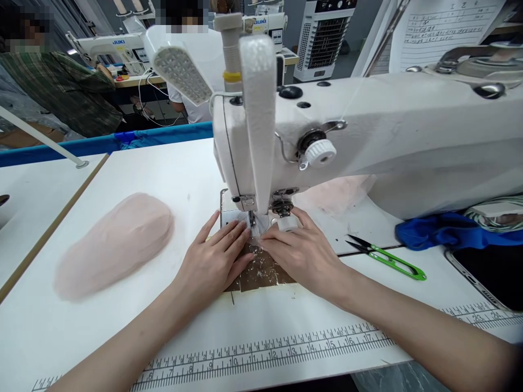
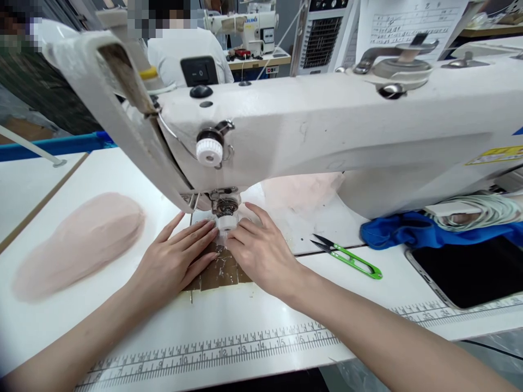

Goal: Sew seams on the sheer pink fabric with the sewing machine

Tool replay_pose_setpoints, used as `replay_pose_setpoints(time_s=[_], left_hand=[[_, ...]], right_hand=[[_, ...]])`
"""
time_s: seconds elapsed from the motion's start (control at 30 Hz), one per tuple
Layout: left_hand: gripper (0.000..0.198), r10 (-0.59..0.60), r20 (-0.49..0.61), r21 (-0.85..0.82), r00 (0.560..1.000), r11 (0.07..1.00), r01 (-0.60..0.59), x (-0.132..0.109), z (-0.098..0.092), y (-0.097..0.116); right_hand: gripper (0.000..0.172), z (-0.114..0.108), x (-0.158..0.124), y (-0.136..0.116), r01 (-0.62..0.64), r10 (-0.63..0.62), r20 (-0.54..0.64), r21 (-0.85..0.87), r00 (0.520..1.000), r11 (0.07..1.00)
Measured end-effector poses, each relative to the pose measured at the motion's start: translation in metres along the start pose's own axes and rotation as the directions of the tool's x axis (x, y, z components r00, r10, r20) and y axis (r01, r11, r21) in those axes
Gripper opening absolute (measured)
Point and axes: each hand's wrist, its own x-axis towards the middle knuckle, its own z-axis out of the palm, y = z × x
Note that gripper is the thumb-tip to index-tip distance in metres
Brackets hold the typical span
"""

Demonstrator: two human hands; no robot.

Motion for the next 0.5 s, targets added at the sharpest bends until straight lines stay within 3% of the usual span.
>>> replay_pose_setpoints(time_s=[0.5], left_hand=[[0.029, 0.007, 0.005, -0.011, 1.0, 1.0, -0.007, -0.0014, -0.0024, 0.0062]], right_hand=[[0.017, -0.004, -0.0007, -0.0062, -0.054, 0.052, 0.027, 0.055, 0.998, 0.997]])
